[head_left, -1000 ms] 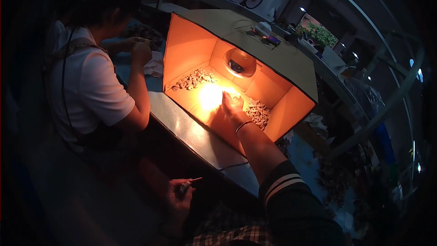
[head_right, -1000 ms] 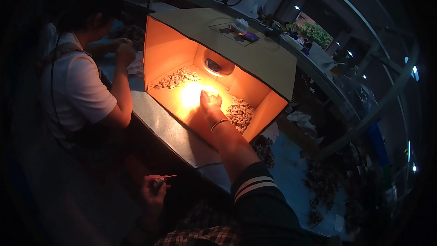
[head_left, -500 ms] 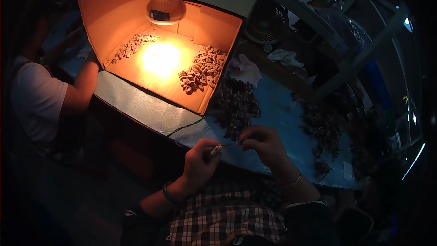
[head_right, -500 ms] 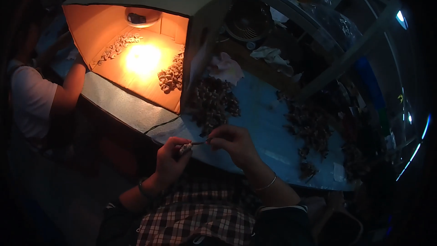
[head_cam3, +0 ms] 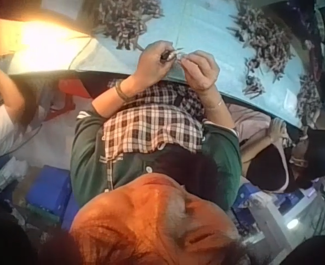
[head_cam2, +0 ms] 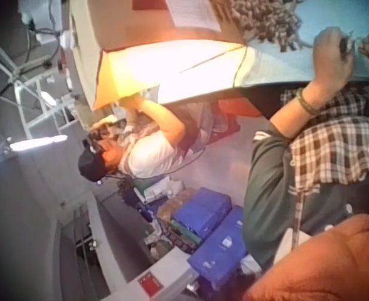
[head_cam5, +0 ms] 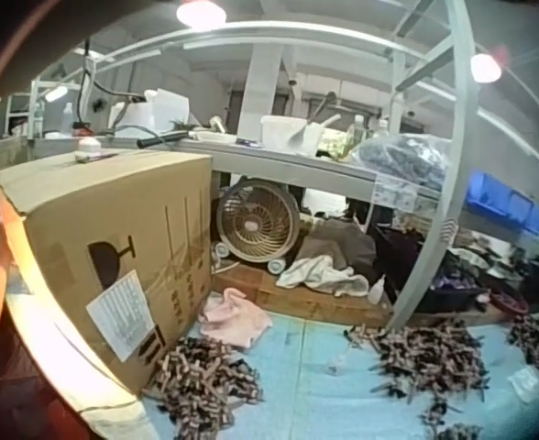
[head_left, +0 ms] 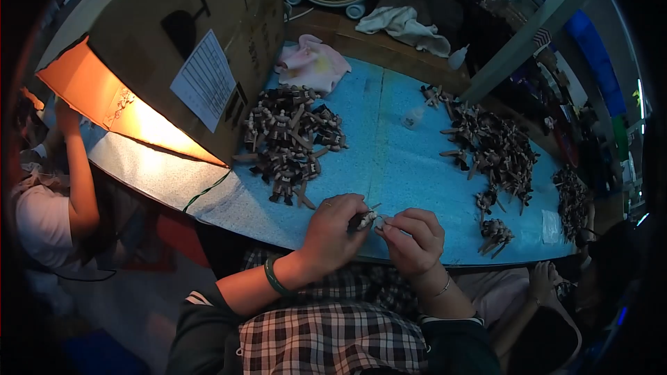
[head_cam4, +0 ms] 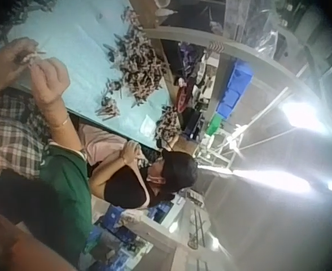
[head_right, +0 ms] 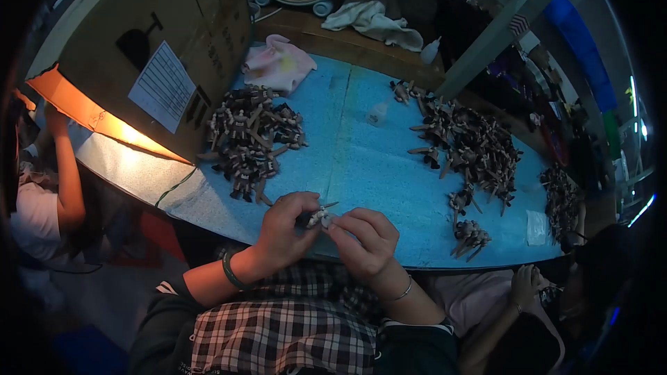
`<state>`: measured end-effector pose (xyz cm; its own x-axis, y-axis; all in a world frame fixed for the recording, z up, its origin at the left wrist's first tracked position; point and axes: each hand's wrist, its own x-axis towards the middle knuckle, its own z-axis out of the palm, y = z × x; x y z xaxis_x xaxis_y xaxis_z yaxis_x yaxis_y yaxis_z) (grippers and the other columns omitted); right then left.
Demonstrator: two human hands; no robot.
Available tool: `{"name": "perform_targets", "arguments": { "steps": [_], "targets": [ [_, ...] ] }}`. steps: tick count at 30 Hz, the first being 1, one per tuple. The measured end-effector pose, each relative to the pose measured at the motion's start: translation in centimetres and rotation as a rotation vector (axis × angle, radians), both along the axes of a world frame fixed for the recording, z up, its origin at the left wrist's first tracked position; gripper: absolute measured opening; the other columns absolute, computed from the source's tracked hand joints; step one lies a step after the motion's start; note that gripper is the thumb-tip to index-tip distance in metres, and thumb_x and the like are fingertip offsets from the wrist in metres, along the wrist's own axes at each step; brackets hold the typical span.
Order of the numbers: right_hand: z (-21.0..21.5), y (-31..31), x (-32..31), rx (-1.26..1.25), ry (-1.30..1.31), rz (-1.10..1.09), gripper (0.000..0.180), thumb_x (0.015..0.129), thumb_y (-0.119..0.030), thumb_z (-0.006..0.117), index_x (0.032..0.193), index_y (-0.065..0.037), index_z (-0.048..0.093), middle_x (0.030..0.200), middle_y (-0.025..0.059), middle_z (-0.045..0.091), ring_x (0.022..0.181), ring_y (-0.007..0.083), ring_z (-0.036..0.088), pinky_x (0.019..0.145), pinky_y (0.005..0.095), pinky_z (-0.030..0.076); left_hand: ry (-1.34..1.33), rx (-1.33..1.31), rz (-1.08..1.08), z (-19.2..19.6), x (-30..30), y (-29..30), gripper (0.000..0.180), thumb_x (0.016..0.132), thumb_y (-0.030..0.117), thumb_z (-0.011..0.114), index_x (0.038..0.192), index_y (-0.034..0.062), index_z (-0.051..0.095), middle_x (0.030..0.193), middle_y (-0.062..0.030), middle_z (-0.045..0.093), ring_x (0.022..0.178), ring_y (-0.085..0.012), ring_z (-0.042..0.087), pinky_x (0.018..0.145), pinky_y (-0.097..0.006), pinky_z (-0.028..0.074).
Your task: The person assembles toy figurines by picking up parts from the table and a heated box, applying glue with a squeeze bottle, attaching the pieces together by hand, and wiping them with a cloth.
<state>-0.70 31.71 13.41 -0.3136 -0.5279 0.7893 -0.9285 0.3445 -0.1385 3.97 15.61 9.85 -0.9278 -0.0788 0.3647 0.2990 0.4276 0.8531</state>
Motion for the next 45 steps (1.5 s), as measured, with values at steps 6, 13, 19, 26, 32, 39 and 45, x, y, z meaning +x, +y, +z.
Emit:
{"name": "perform_targets", "arguments": {
  "steps": [6,13,19,26,32,39,45],
  "targets": [
    [-1.0,1.7,-0.8,0.024,0.020,-0.017,0.021,0.058,-0.006,0.069,0.078,-0.003,0.065,0.086,0.0061,0.063,0.075,0.0214,0.059,0.057,0.0300,0.048,-0.025,-0.052,-0.015,-0.7,-0.8,1.2,0.029,0.067,0.003,0.070,0.091,0.0027,0.054,0.094,-0.0143,0.059,0.097,-0.0336,0.057,0.083,-0.042,0.042],
    [-1.3,1.7,-1.1,0.034,0.043,0.007,0.021,0.057,-0.007,0.067,0.078,-0.004,0.064,0.084,0.0056,0.063,0.075,0.0206,0.059,0.057,0.0302,0.047,0.057,-0.176,-0.035,-0.8,-1.1,1.5,0.031,0.065,0.001,0.070,0.090,0.0052,0.052,0.091,-0.0125,0.060,0.099,-0.0306,0.058,0.086,-0.042,0.040],
    [-1.5,1.4,-0.8,0.108,0.055,0.035,0.023,0.055,-0.009,0.064,0.078,-0.003,0.064,0.083,0.0064,0.063,0.074,0.0201,0.059,0.057,0.0300,0.047,0.030,-0.162,-0.014,-1.4,-0.8,1.4,0.032,0.064,0.003,0.070,0.090,0.0062,0.052,0.093,-0.0120,0.060,0.099,-0.0288,0.058,0.090,-0.044,0.036],
    [-1.3,1.2,-1.0,0.186,0.072,0.092,0.023,0.056,-0.009,0.063,0.078,-0.002,0.064,0.084,0.0076,0.063,0.075,0.0205,0.059,0.058,0.0296,0.047,0.008,-0.239,0.050,-1.0,-0.4,1.5,0.032,0.064,0.002,0.070,0.090,0.0075,0.053,0.090,-0.0096,0.060,0.099,-0.0259,0.058,0.096,-0.047,0.029],
    [-1.5,1.4,-1.0,0.250,0.157,0.111,0.023,0.055,-0.010,0.062,0.077,-0.002,0.064,0.085,0.0074,0.063,0.075,0.0205,0.060,0.057,0.0288,0.047,-0.009,-0.275,0.040,-1.0,-0.3,1.5,0.032,0.065,0.003,0.070,0.092,0.0073,0.054,0.091,-0.0093,0.060,0.098,-0.0258,0.058,0.095,-0.046,0.030],
    [-0.6,2.3,-3.2,0.283,0.155,0.233,0.019,0.057,-0.008,0.066,0.075,-0.004,0.064,0.086,0.0064,0.062,0.075,0.0188,0.060,0.056,0.0269,0.048,-0.004,-0.204,-0.093,-0.3,0.2,0.2,0.032,0.069,0.005,0.071,0.096,0.0068,0.055,0.092,-0.0076,0.060,0.094,-0.0254,0.057,0.091,-0.041,0.034],
    [-1.3,3.4,-4.2,0.178,-0.317,0.314,0.026,0.062,0.006,0.065,0.087,0.000,0.064,0.091,0.0118,0.063,0.081,0.0263,0.065,0.065,0.0307,0.053,0.073,-0.345,-0.037,-0.2,-1.0,1.4,0.031,0.069,0.007,0.072,0.095,0.0057,0.055,0.087,-0.0068,0.058,0.084,-0.0261,0.056,0.083,-0.040,0.037]
  ]
}}
